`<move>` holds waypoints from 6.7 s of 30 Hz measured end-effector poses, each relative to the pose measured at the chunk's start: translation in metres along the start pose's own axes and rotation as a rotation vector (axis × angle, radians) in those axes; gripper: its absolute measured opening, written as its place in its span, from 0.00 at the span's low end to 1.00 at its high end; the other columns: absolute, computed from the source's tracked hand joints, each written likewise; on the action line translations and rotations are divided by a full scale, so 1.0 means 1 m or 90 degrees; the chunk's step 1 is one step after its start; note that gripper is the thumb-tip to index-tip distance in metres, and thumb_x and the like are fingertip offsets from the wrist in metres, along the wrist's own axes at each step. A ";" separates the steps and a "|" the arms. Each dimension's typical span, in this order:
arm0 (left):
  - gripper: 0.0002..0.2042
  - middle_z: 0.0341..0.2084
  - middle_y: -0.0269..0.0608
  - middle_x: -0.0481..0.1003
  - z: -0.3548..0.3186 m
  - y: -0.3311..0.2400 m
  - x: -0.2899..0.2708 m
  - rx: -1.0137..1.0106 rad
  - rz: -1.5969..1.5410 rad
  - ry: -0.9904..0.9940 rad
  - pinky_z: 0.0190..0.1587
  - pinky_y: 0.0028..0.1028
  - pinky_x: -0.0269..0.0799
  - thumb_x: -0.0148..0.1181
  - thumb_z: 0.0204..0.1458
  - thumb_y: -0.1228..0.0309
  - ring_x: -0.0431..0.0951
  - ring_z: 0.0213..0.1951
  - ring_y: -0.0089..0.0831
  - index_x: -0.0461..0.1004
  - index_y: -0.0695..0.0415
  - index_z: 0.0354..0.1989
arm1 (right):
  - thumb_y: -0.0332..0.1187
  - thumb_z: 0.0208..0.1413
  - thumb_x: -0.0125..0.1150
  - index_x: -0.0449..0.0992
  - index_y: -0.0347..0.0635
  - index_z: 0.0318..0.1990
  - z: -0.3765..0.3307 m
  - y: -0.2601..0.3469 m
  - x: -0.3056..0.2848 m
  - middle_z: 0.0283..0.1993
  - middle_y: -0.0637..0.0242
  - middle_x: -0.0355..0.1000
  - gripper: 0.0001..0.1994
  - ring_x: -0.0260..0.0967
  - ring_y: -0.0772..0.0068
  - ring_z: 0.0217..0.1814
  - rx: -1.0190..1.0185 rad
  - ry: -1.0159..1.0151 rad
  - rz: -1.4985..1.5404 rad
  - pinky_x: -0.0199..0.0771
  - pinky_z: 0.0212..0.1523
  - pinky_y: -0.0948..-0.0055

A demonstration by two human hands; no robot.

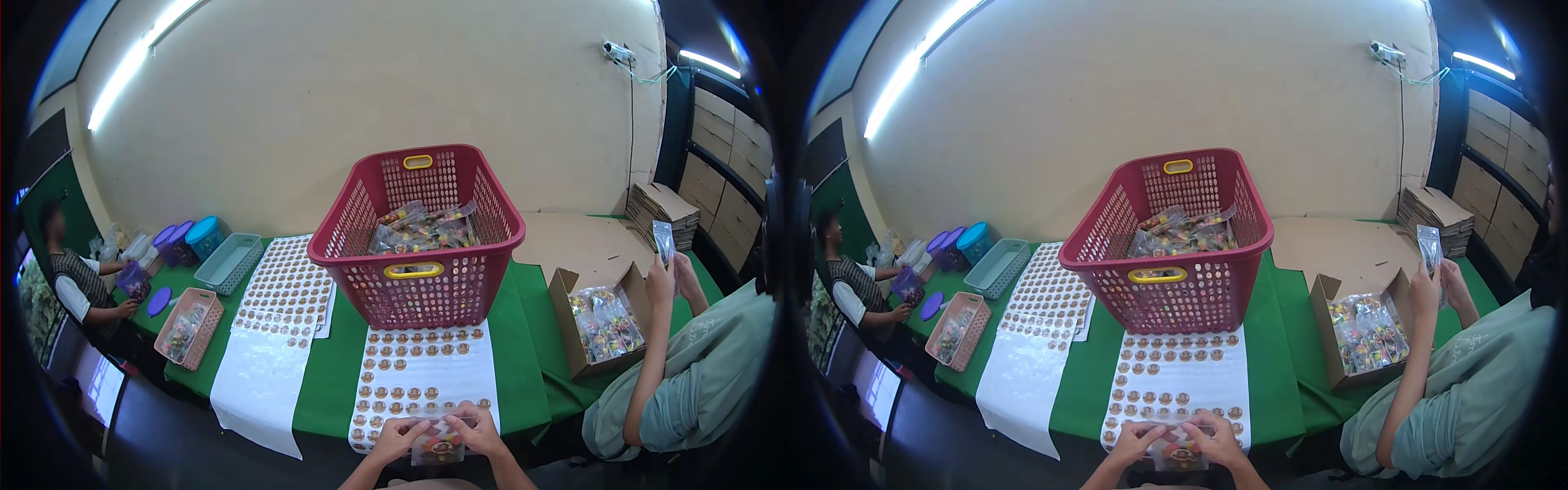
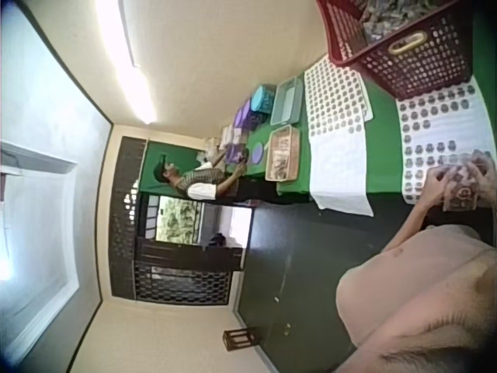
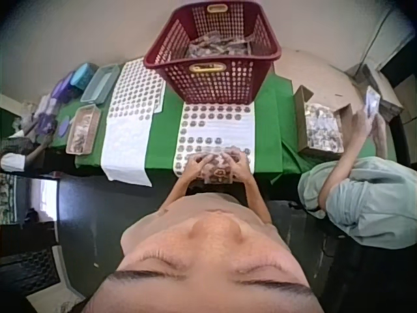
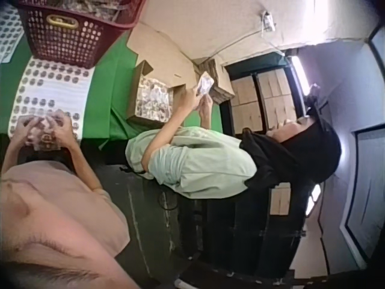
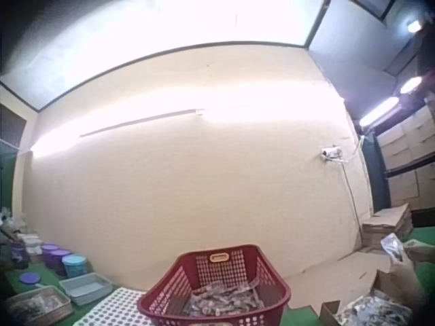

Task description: The person packs small, colorful candies into clear plastic bags. They pick candies from a pink tray, place them into a bag, and then seal the bag. The person also places a round sticker on the sealed bag and puts the finished package into a red basket.

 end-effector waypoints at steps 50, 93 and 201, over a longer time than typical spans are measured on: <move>0.04 0.29 0.37 0.68 -0.221 0.035 -0.263 0.280 -0.542 -0.566 0.38 0.29 0.66 0.47 0.47 0.74 0.69 0.32 0.25 0.63 0.56 0.32 | 0.26 0.44 0.51 0.53 0.33 0.49 0.189 0.095 0.180 0.49 0.56 0.51 0.23 0.46 0.62 0.55 -0.638 -0.293 -0.265 0.44 0.55 0.68; 0.08 0.31 0.40 0.69 -0.272 0.021 -0.627 0.069 -0.316 -0.618 0.39 0.23 0.65 0.42 0.51 0.69 0.70 0.34 0.24 0.64 0.61 0.34 | 0.45 0.21 0.71 0.47 0.30 0.52 0.249 -0.144 0.495 0.53 0.43 0.48 0.50 0.50 0.48 0.52 0.268 0.321 -1.269 0.57 0.49 0.62; 0.14 0.31 0.43 0.69 -0.051 -0.047 -0.510 -0.068 -0.418 -0.224 0.20 0.27 0.68 0.43 0.48 0.65 0.70 0.21 0.29 0.61 0.57 0.42 | 0.46 0.37 0.55 0.54 0.25 0.49 0.304 -0.160 0.402 0.55 0.46 0.45 0.36 0.41 0.40 0.56 0.043 -0.214 -0.849 0.44 0.54 0.54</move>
Point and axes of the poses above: each hand's wrist, its own z-axis towards the middle knuckle, its own x-axis out of the palm, y = z × x, the point moved 1 cm from there along z, towards the middle knuckle
